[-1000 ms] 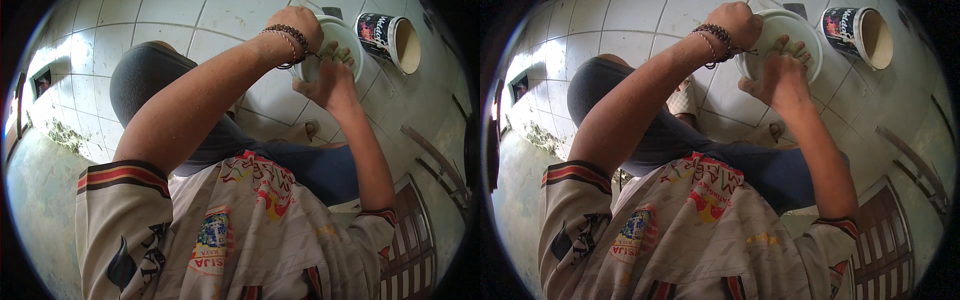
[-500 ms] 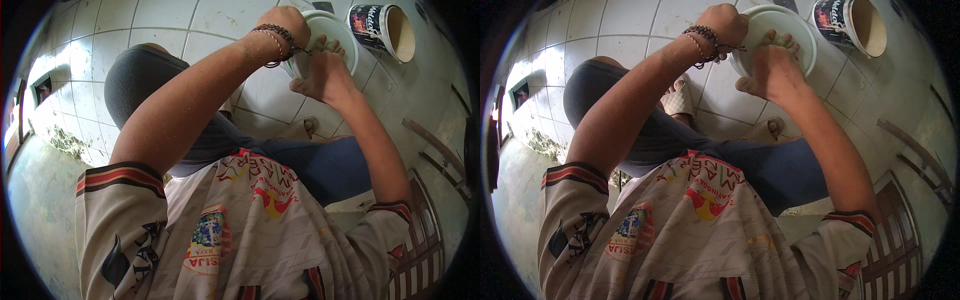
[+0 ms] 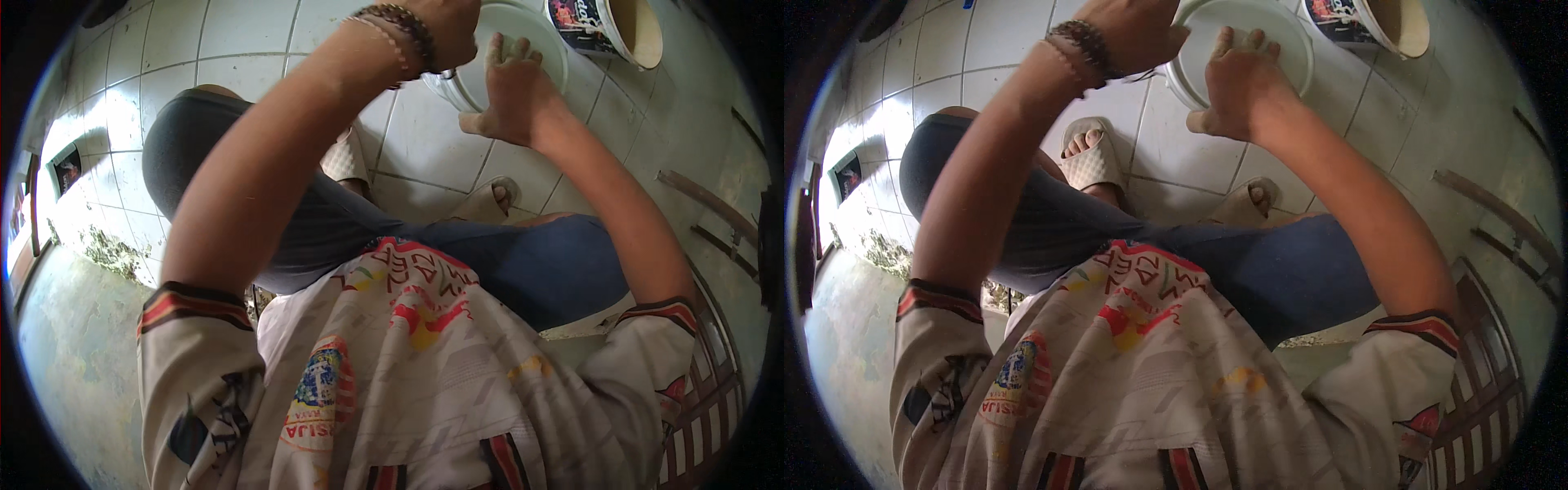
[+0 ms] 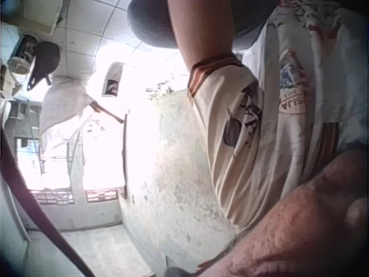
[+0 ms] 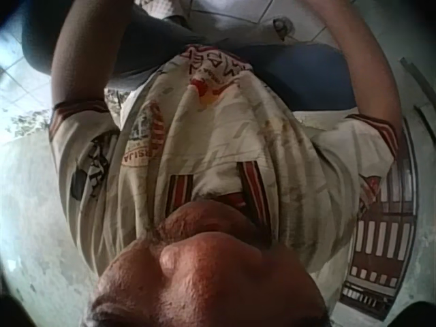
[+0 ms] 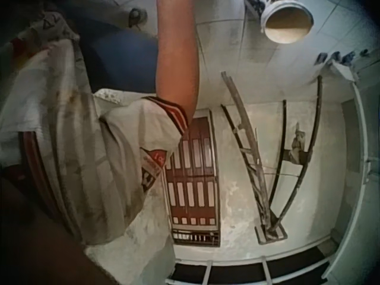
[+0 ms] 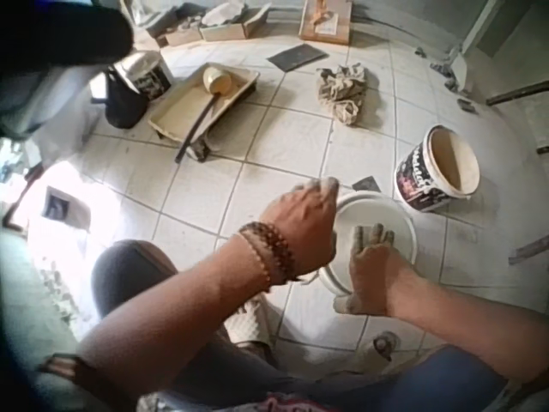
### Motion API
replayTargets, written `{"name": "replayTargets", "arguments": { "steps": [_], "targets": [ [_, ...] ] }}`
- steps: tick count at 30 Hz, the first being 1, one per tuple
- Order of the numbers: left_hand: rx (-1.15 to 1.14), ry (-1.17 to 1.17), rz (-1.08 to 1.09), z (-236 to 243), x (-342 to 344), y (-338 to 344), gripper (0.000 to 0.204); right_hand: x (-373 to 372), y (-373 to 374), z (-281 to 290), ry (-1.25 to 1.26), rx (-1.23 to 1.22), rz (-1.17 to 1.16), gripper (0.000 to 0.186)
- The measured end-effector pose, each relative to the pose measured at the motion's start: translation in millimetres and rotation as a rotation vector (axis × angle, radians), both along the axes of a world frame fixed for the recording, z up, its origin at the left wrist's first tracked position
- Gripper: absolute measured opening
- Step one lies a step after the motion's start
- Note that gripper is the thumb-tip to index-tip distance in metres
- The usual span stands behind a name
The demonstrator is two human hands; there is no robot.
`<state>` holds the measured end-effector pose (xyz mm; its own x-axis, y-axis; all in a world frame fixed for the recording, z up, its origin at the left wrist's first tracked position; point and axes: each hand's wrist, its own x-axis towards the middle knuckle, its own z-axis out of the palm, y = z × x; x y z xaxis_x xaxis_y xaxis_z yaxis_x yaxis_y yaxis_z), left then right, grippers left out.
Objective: Opening a bucket of paint, scraping the excess from the lid, and stirring the paint.
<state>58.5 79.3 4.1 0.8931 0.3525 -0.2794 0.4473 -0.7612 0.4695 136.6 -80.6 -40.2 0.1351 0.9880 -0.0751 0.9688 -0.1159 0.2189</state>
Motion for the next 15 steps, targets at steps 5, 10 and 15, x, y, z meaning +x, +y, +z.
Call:
{"name": "replayTargets", "arguments": {
  "steps": [5, 10, 15],
  "targets": [
    [0.425, -0.299, -0.681, -19.9, -24.4, -7.0, 0.070, 33.1, -3.9, 47.4, 0.556, -0.295, -0.196, 0.067],
    [0.596, -0.338, -1.025, -43.5, 10.0, -12.6, 0.087, 63.7, -37.6, 40.5, 0.595, -0.264, -0.170, 0.091],
    [0.497, -0.143, -1.214, -12.1, 26.3, -16.5, 0.088, 63.1, -60.4, 23.1, 0.396, -0.141, 0.004, 0.102]
  ]
}}
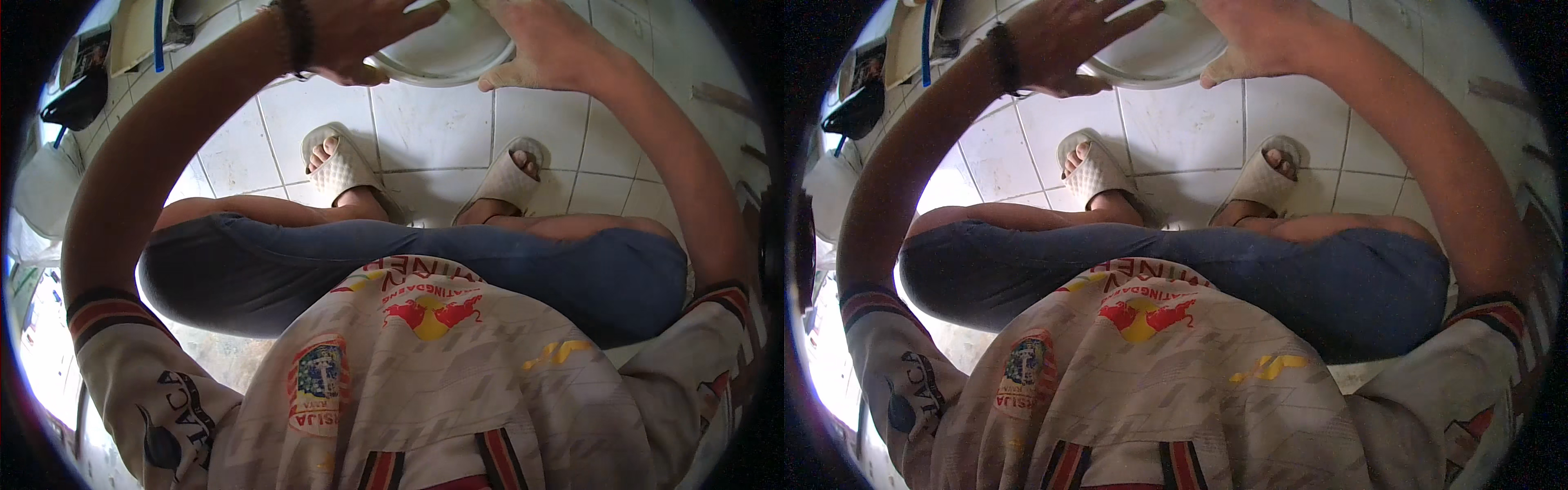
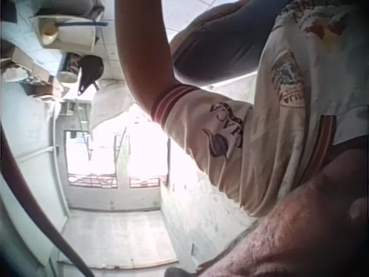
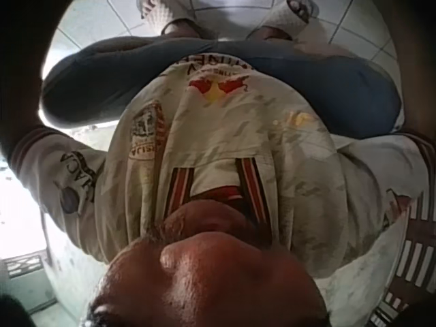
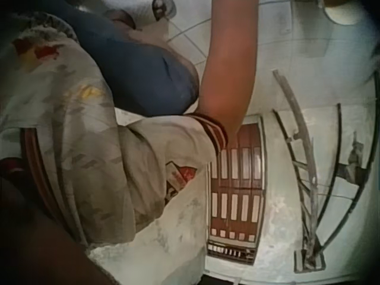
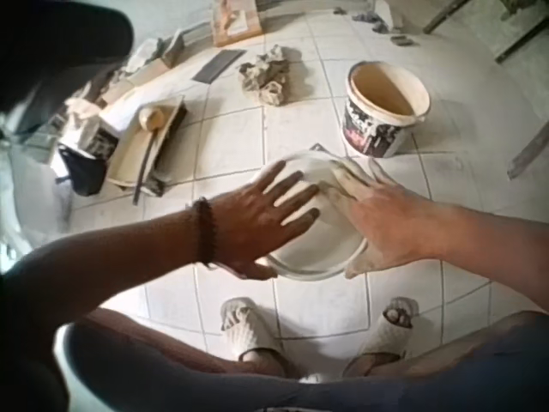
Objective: Opening a bucket of paint, scraping the excess from the lid, and stirring the paint.
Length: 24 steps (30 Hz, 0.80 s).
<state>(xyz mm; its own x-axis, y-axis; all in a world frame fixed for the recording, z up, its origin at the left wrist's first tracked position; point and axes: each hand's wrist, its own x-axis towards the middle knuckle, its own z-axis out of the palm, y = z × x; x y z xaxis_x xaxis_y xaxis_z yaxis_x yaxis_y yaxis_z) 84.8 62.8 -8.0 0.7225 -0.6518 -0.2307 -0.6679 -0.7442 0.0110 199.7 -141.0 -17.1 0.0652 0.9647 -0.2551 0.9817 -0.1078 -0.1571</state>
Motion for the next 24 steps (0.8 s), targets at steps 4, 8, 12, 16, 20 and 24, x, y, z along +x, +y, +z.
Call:
{"name": "replayTargets", "arguments": {
  "steps": [4, 8, 12, 16, 20, 24],
  "targets": [
    [-0.150, -0.107, -0.128, -13.9, -2.7, 5.8, 0.076, -6.6, -2.2, -19.4, -0.140, 0.057, 0.059, 0.111],
    [-0.150, -0.199, -0.288, -14.7, -7.7, 11.8, 0.064, -25.3, -3.6, -30.5, -0.270, 0.134, 0.020, 0.109],
    [-0.201, -0.367, -0.321, -22.8, -16.6, 12.0, 0.053, -36.5, 1.7, -33.4, -0.308, 0.095, 0.013, 0.106],
    [-0.228, -0.452, -0.305, -31.4, -25.1, 13.7, 0.048, -39.8, 8.7, -37.7, -0.362, 0.159, 0.097, 0.091],
    [-0.266, -0.512, -0.264, -40.3, -30.9, 11.5, 0.044, -35.5, 19.1, -22.0, -0.262, 0.020, 0.238, 0.069],
    [-0.202, -0.478, -0.266, -30.1, -34.7, 9.9, 0.041, -38.1, 26.9, 8.8, -0.058, -0.033, 0.221, 0.055]
  ]
}}
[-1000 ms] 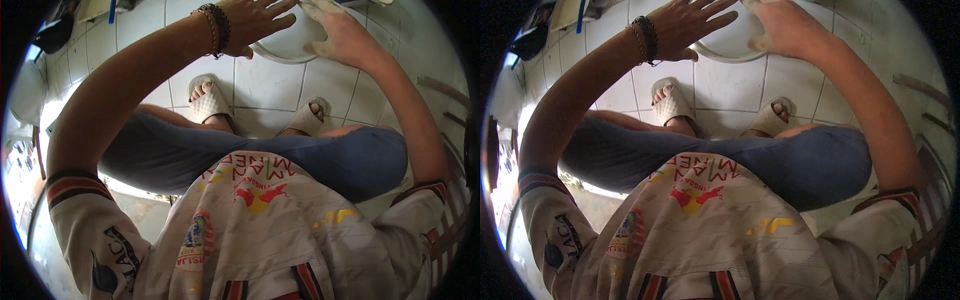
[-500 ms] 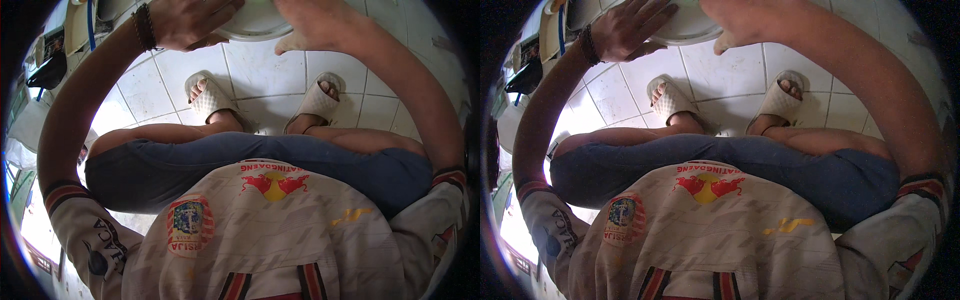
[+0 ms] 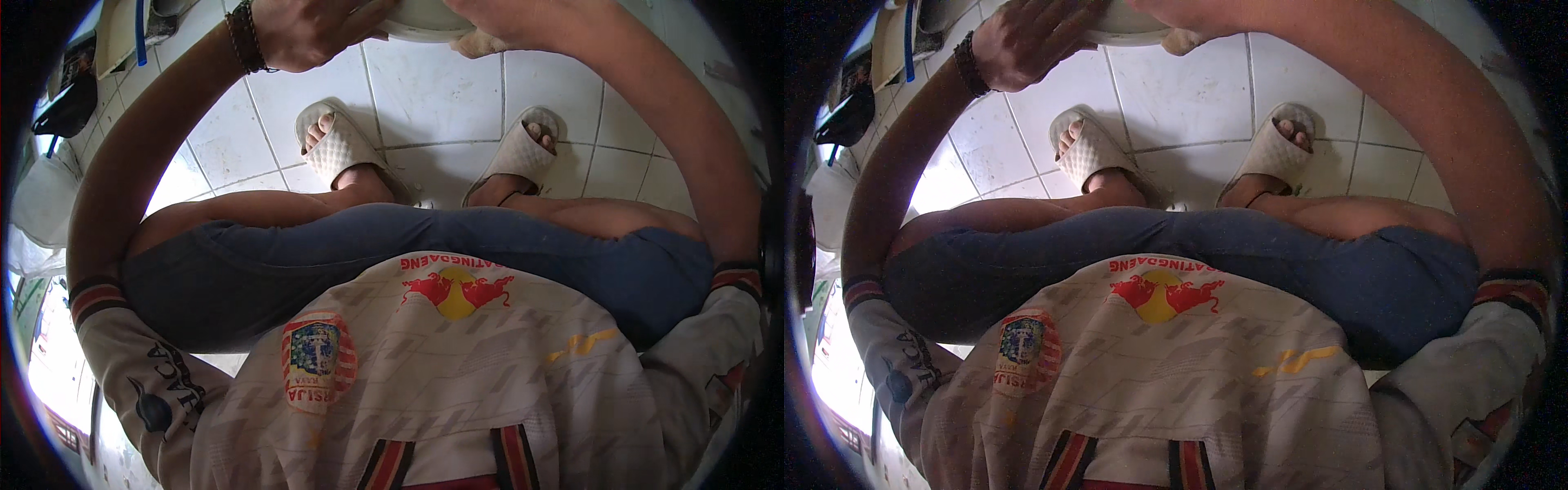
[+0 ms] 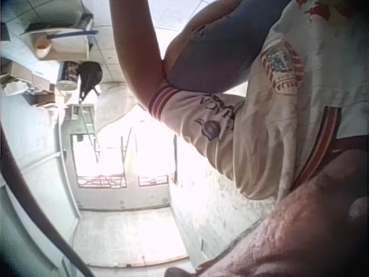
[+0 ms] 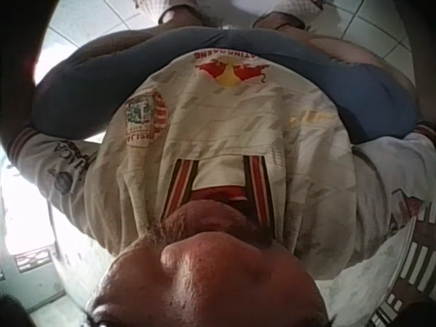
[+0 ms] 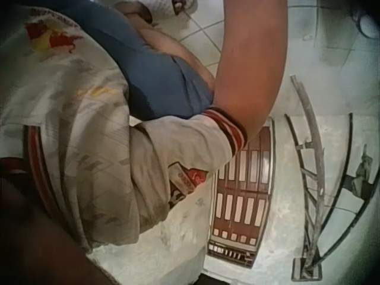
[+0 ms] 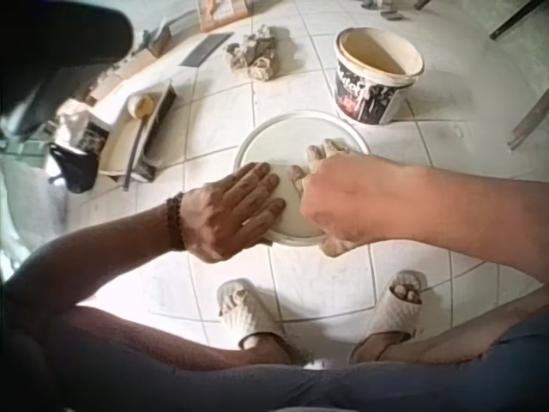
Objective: Opening a bucket of paint, scraping the excess from the lid, and stirring the paint.
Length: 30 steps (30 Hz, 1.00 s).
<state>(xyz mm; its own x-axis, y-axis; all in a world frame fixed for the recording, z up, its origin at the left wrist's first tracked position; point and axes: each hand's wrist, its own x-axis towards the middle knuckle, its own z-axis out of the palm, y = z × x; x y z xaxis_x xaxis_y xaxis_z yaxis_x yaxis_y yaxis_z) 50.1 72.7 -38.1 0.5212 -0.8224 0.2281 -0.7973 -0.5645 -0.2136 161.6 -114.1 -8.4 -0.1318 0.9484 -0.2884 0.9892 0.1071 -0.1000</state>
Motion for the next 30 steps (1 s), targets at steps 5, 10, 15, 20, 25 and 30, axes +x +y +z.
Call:
{"name": "replayTargets", "arguments": {
  "steps": [5, 10, 15, 20, 25, 30],
  "targets": [
    [-0.055, -0.035, 0.006, -9.3, -2.7, 0.7, 0.041, 6.2, 13.2, -7.7, 0.028, -0.151, 0.097, 0.032],
    [-0.065, -0.024, 0.017, -10.2, -4.8, -0.1, 0.041, 4.8, 19.8, -1.6, 0.027, -0.203, 0.118, 0.029],
    [-0.097, 0.001, 0.021, -12.0, -7.3, 1.2, 0.043, 1.4, 25.2, 1.9, -0.010, -0.242, 0.104, 0.028],
    [-0.153, -0.046, 0.028, -21.7, -10.0, 0.3, 0.039, 4.3, 26.2, 8.5, 0.070, -0.259, 0.095, 0.029],
    [-0.120, 0.125, 0.167, -3.7, 1.3, -15.1, 0.040, 17.8, 14.3, 8.8, 0.156, -0.110, 0.014, 0.028],
    [-0.097, 0.147, 0.148, -29.9, 14.2, -11.7, 0.074, 82.4, -3.9, 44.1, 0.404, -0.225, -0.366, 0.031]
  ]
}}
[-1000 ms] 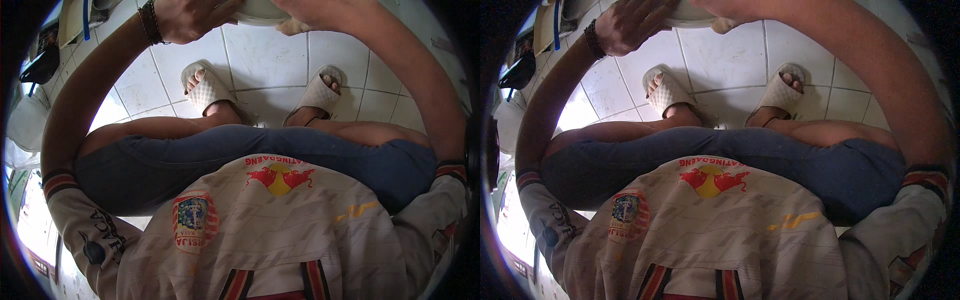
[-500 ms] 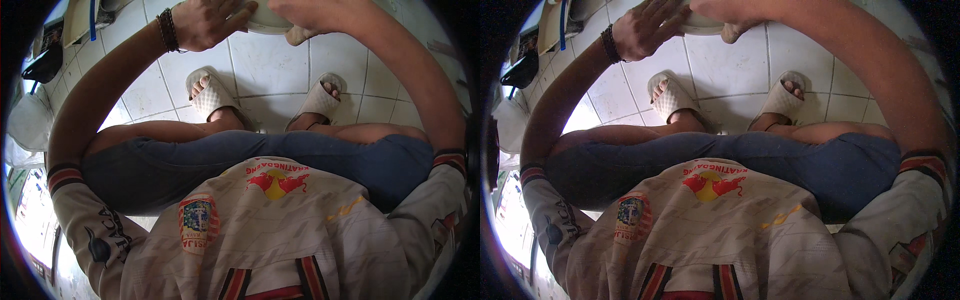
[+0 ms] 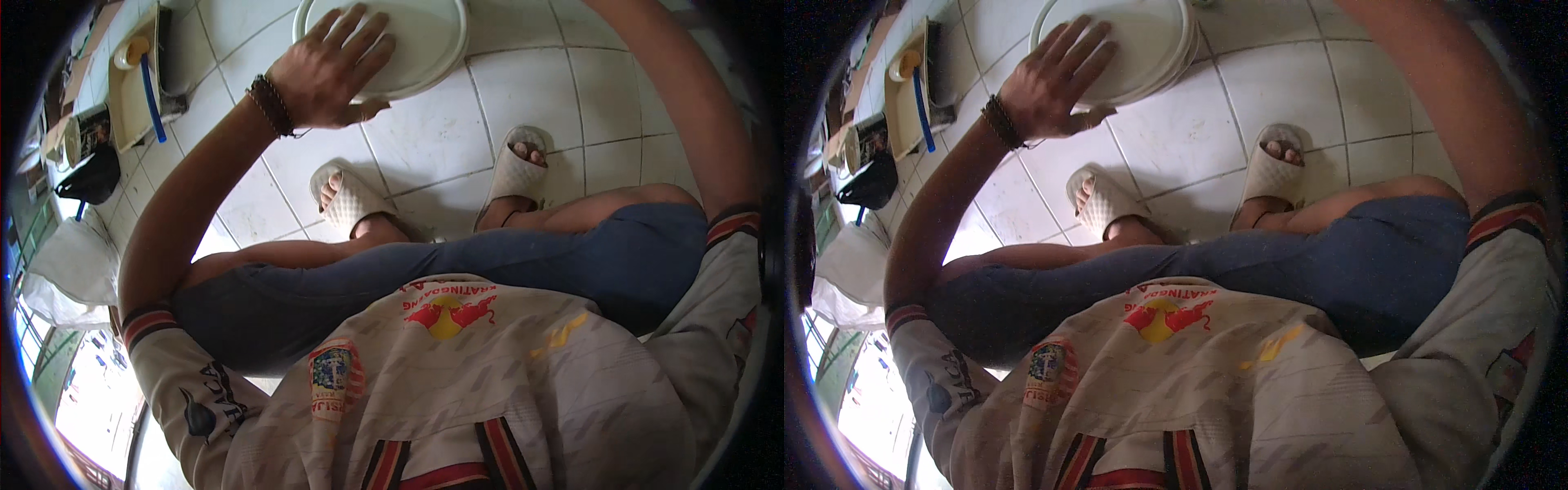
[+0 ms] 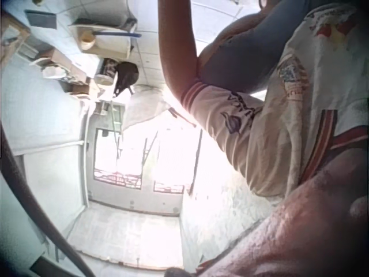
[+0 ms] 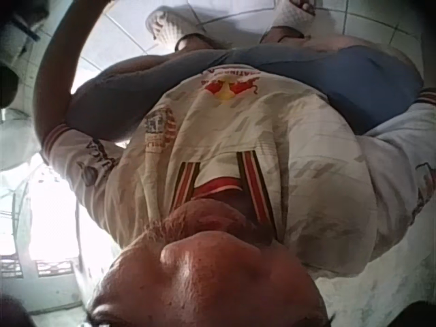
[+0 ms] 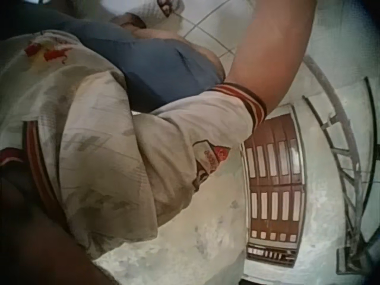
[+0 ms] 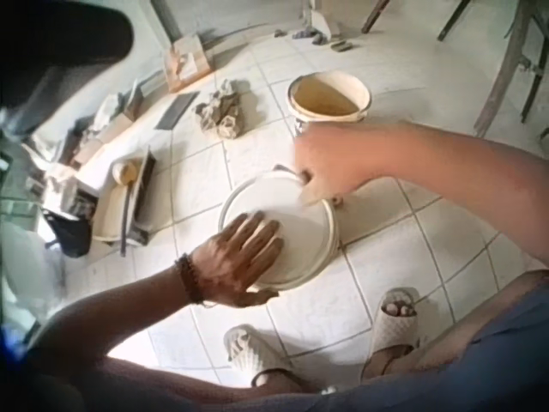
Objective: Opening a bucket of paint, scraping the excess from the lid, and stirring the paint.
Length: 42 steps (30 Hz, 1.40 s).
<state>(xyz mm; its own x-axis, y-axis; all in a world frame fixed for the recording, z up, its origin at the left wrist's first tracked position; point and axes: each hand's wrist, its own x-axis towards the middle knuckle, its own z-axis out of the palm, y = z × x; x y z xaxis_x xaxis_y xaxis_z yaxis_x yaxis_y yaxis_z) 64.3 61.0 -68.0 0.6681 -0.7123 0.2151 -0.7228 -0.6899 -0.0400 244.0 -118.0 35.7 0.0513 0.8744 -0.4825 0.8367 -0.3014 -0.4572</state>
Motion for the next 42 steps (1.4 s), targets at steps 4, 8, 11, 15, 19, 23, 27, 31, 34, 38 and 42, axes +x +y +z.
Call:
{"name": "replayTargets", "arguments": {
  "steps": [4, 8, 11, 15, 19, 23, 27, 31, 34, 38, 42],
  "targets": [
    [0.029, 0.055, 0.018, 3.2, -9.1, 7.3, 0.070, 36.6, -29.2, -81.7, 0.158, -0.451, -0.630, 0.032],
    [0.087, 0.027, -0.020, -2.6, 0.9, -5.7, 0.067, 5.9, -30.9, -122.1, 0.584, 0.008, -0.965, 0.028],
    [0.112, 0.072, 0.010, -0.4, -5.4, -4.3, 0.066, 8.5, -19.0, -116.7, 0.612, 0.077, -0.853, 0.023],
    [0.220, 0.126, 0.088, 10.9, -13.5, -2.9, 0.065, 26.4, 10.2, -128.1, 0.464, 0.110, -0.682, 0.022],
    [0.206, 0.033, 0.046, 8.9, 16.2, -38.4, 0.061, 108.0, 31.3, -222.8, -0.232, 0.439, -0.013, 0.027],
    [0.325, 0.071, 0.195, 8.2, -2.2, -16.7, 0.057, 73.5, 69.9, -196.6, 0.385, 0.731, -0.484, 0.022],
    [0.345, 0.112, 0.168, 18.8, 12.0, -37.7, 0.058, 81.6, 15.5, -232.0, -0.235, 0.265, -0.654, 0.025],
    [0.381, 0.151, 0.222, 20.1, 10.4, -36.8, 0.060, 40.0, -15.2, -287.4, -0.298, 0.529, -0.625, 0.038],
    [0.368, 0.153, 0.171, 21.2, 23.3, -48.2, 0.060, 44.4, -27.4, -308.1, -0.430, 0.698, -0.672, 0.042],
    [0.388, 0.145, 0.137, 27.9, 22.4, -38.4, 0.058, 57.0, -30.8, -228.9, 0.050, 0.104, -0.884, 0.036],
    [0.391, 0.241, 0.114, 37.3, 33.1, -52.6, 0.057, 11.6, -108.8, -172.3, 0.348, -0.016, -1.218, 0.056]
  ]
}}
